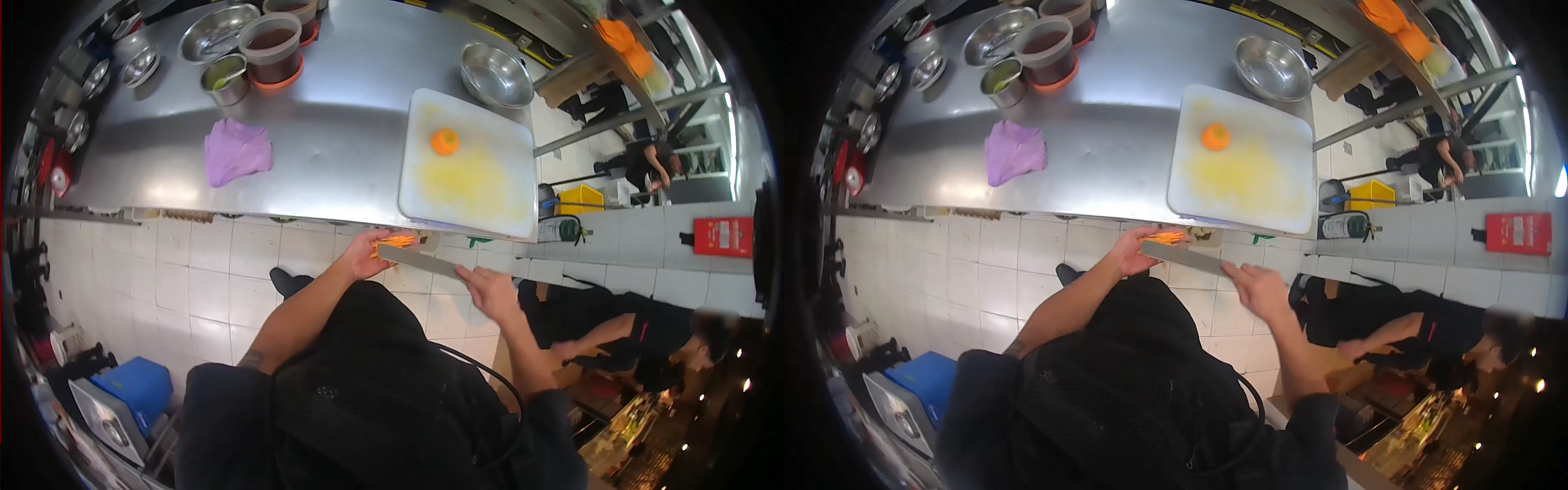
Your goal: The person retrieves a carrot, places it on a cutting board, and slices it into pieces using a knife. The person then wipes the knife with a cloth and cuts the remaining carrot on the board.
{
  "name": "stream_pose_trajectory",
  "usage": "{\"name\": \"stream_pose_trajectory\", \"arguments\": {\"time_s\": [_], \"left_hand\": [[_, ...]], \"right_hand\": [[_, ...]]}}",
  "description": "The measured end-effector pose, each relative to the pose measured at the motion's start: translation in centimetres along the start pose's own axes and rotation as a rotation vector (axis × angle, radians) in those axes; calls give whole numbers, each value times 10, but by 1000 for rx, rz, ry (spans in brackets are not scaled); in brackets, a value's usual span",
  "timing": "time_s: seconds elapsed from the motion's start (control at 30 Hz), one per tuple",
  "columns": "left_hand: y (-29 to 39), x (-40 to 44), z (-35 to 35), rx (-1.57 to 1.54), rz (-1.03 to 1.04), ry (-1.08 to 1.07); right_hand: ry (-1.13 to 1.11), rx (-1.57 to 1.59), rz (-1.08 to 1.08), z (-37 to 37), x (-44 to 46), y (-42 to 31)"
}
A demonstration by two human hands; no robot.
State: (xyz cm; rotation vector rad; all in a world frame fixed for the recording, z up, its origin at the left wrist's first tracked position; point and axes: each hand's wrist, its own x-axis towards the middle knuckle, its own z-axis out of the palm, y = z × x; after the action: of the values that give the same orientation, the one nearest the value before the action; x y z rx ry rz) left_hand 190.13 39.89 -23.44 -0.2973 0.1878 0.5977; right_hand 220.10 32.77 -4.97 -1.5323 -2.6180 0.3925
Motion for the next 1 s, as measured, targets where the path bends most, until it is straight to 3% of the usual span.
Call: {"name": "stream_pose_trajectory", "arguments": {"time_s": [0.07,0.13,0.2,0.27,0.33,0.43,0.53,0.73,0.83,0.93,1.0], "left_hand": [[-8,-16,-1,11,-2,-84],[-13,-32,-3,27,13,-167],[-18,-54,-9,-55,-88,-214],[-26,-82,-11,-20,-47,-120],[-16,-100,-12,28,16,-49],[1,-151,-21,-193,321,-22],[24,-218,-44,-152,682,-96],[43,-359,-130,-309,1217,-94],[54,-426,-184,-459,1497,-49],[83,-492,-206,-494,1568,42],[114,-520,-221,-501,1597,45]], "right_hand": [[-21,92,31,-5,-8,-27],[91,498,241,-2,-5,-42],[91,634,232,3,4,-44],[-35,1127,448,2,15,-49],[-24,1284,392,1,39,-58],[-74,1466,450,4,70,-65],[-194,1691,466,18,107,-80],[-275,1654,571,33,163,-170],[-162,1559,707,49,182,-209],[15,1367,827,49,216,-243],[1,1418,805,58,231,-225]]}}
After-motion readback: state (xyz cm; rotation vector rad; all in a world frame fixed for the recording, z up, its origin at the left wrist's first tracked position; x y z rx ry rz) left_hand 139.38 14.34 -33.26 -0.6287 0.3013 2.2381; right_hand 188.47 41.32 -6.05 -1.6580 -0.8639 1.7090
